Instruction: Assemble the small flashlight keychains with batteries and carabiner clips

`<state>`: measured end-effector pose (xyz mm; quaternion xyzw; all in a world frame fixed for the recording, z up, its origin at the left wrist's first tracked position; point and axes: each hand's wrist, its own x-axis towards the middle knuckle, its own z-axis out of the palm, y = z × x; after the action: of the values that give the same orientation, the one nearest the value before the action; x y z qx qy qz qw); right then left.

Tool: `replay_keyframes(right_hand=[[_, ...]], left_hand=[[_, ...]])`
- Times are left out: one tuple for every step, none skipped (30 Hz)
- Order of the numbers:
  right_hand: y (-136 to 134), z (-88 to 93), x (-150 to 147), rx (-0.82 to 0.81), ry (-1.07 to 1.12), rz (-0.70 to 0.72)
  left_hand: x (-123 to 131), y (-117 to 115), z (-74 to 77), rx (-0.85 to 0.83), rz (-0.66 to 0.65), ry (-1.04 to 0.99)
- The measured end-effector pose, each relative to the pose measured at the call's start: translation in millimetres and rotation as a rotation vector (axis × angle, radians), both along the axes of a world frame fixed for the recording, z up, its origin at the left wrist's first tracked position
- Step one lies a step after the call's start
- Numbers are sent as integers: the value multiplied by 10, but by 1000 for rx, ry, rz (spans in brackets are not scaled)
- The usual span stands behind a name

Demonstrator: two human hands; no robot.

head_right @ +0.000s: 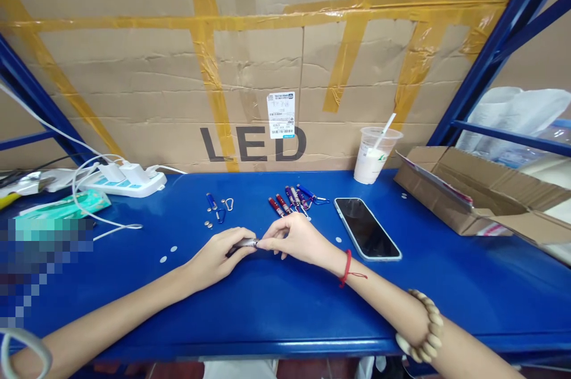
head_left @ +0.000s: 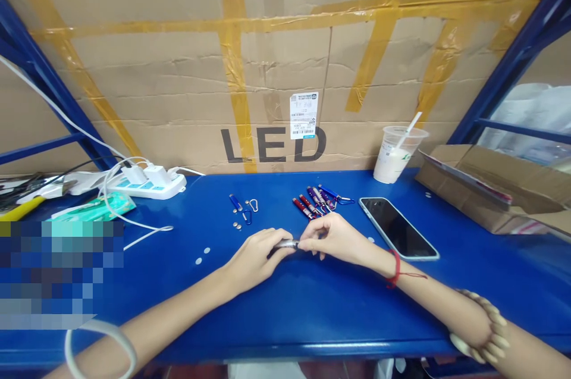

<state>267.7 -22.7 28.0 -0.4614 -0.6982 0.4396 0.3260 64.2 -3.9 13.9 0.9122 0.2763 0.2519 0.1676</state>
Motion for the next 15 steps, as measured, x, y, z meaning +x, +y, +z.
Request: replay_keyframes(right_hand=[[-3,1,0,7,-5,-5],[-9,4,-4,18,-14,-8],[-18,10,-11,35,-26,-8],[-29,17,-21,56,-40,-6],[-43,24,-35,79,-55,-4],[-57,31,-50,102,-70,-4],[-73,38,-67,121,-81,-10],[-89,43,-85,134,-90,-24],[-103,46,-102,136,-95,-39],[-116,48,-119,130,-96,-58],[-127,47,-134,113,-92,-76],[-135,45,-147,88,-83,-94],[-140,42,-160,52,-71,-109],[-142,37,-171,11,-56,-121],[-142,33,-181,-35,-36,-127]], left_hand=[[0,-2,-6,15,-9,-3],[-1,-3,-14,39,-21,-7],[-3,-4,-26,68,-34,-12],[-5,-3,-40,103,-47,-18],[-7,-3,-55,139,-58,-23],[-10,-3,-70,176,-65,-28],[-12,-2,-85,213,-66,-33],[-14,-3,-99,249,-63,-38],[-15,-4,-112,285,-57,-42],[-16,-5,-123,321,-49,-46],[-16,-6,-132,353,-41,-50],[-17,-7,-140,383,-33,-55],[-17,-8,-146,410,-28,-61],[-18,-8,-150,436,-25,-66],[-20,-9,-152,461,-25,-70]])
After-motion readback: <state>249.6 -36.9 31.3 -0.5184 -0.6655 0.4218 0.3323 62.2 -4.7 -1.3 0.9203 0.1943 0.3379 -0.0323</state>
